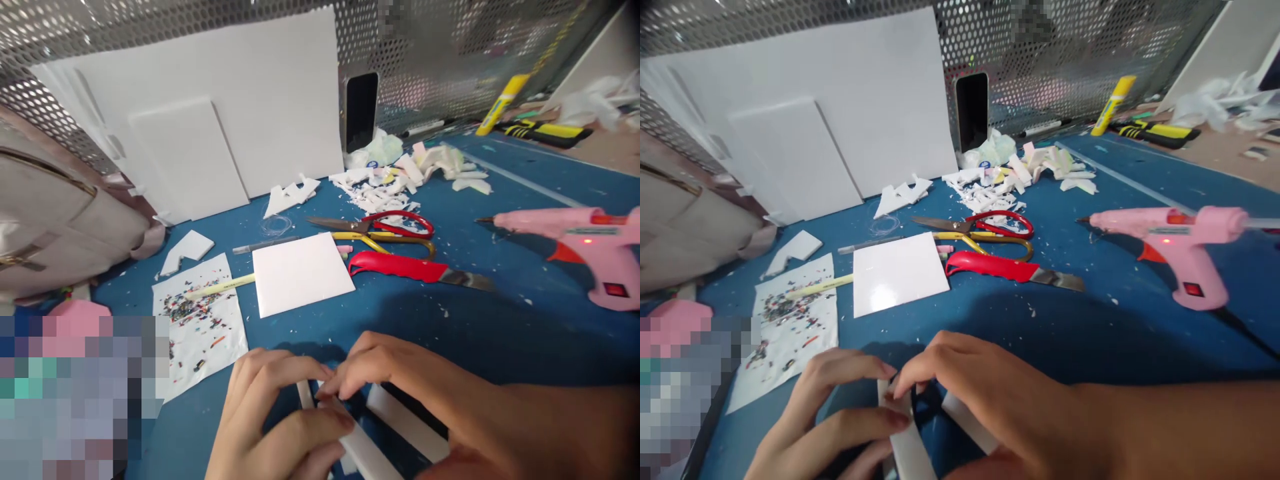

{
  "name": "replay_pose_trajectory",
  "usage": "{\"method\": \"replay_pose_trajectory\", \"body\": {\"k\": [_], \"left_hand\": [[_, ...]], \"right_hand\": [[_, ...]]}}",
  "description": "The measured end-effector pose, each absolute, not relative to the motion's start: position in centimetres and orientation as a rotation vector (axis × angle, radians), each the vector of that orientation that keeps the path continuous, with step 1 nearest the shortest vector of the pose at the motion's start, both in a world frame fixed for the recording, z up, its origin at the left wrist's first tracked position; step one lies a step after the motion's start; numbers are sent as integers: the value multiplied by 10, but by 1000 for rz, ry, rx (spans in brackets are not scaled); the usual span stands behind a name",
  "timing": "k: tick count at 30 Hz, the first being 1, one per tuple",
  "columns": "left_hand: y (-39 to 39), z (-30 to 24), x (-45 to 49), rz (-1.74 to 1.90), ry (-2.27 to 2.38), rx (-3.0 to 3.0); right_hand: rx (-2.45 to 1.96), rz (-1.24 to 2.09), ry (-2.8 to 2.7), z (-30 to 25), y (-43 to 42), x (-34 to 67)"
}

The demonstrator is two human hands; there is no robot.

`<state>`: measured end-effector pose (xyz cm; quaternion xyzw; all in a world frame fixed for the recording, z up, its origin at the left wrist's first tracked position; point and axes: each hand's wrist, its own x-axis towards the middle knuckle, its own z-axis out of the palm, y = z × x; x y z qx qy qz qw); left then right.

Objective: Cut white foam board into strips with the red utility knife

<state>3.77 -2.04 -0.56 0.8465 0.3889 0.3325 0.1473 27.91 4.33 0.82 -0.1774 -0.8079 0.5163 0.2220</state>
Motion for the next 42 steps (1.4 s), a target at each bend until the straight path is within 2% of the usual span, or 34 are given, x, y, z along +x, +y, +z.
{"method": "replay_pose_trajectory", "body": {"k": [7,15,26,35,42], "left_hand": [[-24,0,46,1088,1131,2152],[-24,-1,52,1047,1284,2300],[-24,-4,49,1054,1297,2383],[-23,-5,50,1092,1267,2396],[-19,-7,44,1022,1106,2424]], "right_hand": [[-457,1148,-2043,-8,31,283],[-390,909,-1996,-10,31,278],[-528,905,-2166,-16,40,280],[-535,758,-2326,-14,44,277],[-526,848,-2398,-11,45,276]]}}
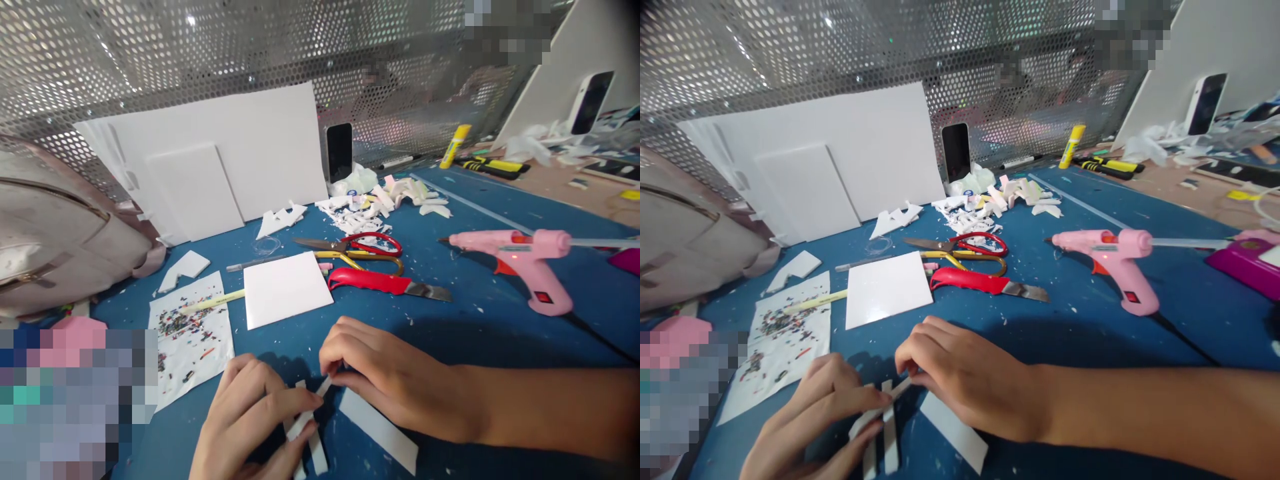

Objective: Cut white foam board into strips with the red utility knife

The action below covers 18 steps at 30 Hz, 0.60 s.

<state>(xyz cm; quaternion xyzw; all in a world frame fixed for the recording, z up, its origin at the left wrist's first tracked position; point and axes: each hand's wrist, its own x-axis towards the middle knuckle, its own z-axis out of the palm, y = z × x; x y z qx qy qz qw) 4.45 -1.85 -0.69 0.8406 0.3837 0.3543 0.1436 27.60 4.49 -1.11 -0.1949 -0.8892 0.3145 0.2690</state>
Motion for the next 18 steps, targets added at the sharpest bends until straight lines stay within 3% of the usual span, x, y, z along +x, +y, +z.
{"method": "replay_pose_trajectory", "body": {"k": [18], "left_hand": [[-16,-5,36,1033,1107,2184]], "right_hand": [[-328,864,-2325,-10,47,280]]}}
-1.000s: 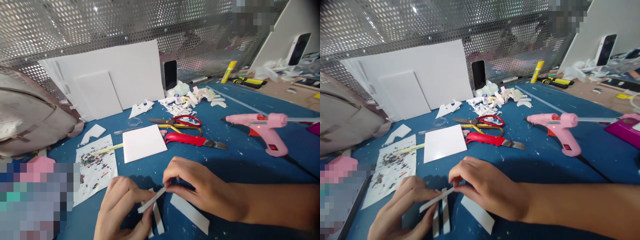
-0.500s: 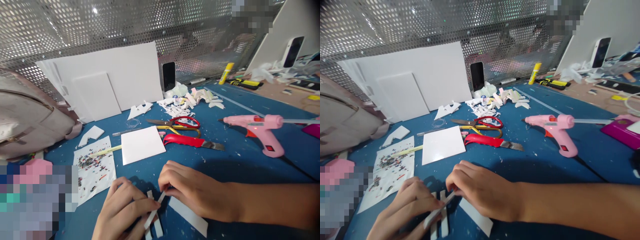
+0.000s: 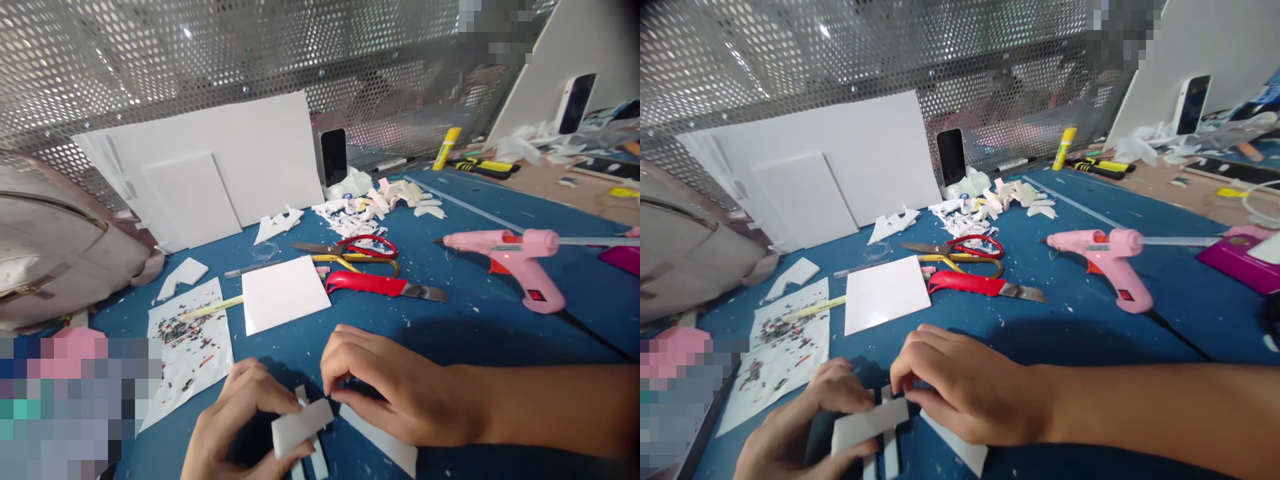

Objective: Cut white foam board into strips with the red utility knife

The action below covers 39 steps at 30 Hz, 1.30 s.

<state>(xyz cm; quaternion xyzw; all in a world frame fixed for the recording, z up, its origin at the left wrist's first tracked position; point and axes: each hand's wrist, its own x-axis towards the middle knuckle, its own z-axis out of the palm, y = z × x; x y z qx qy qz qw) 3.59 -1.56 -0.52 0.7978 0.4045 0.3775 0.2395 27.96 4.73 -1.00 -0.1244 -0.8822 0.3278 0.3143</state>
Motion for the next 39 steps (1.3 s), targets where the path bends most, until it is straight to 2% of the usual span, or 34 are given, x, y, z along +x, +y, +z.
{"method": "replay_pose_trajectory", "body": {"k": [12,19,28,30,35,39], "left_hand": [[-14,-9,42,1120,1202,2106],[-15,-11,42,1087,1192,2148],[-16,-12,43,1028,1167,2227],[-17,-12,42,1016,1136,2238],[-16,-15,40,1002,1125,2273],[-14,-12,42,936,1057,2351]], "right_hand": [[-295,759,-2314,-11,45,276],[-306,773,-2302,-14,44,276],[-232,618,-2397,-16,43,275],[-238,707,-2373,-15,42,275],[-386,1171,-2146,-10,41,275],[-450,1221,-2073,-9,41,274]]}}
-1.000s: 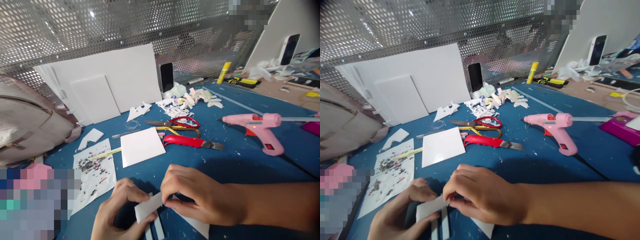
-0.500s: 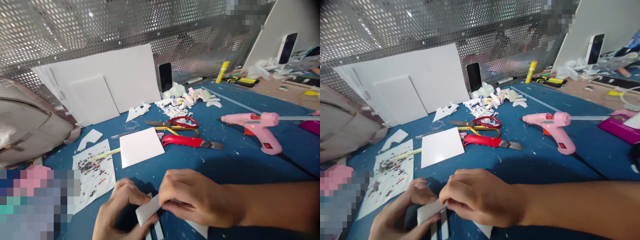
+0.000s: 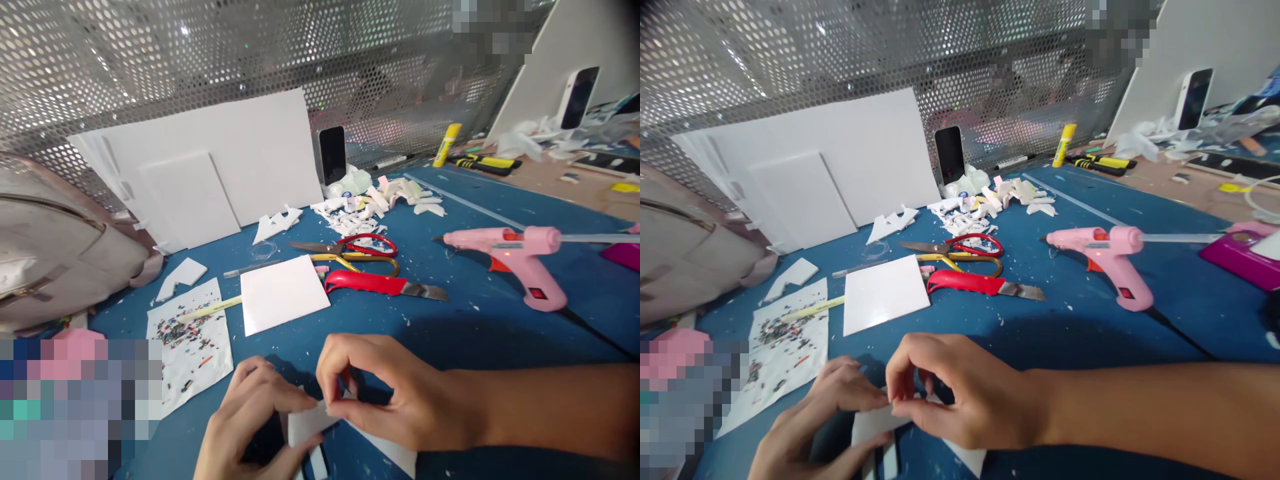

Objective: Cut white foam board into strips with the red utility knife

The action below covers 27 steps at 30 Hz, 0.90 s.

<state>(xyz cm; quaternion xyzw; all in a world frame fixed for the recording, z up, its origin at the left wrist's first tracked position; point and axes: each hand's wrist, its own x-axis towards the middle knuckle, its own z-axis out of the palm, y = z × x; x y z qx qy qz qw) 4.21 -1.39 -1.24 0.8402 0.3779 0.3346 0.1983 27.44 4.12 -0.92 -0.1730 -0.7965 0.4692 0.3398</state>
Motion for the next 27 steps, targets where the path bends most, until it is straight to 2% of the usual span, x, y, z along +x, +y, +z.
{"method": "replay_pose_trajectory", "body": {"k": [7,22,27], "left_hand": [[-13,-8,48,916,1025,2480],[-22,-10,56,1030,1103,2551],[-26,-11,60,1078,1137,2515]], "right_hand": [[-304,971,-2105,-17,39,272],[-297,709,-2135,-12,32,272],[-308,718,-2151,-11,29,271]]}}
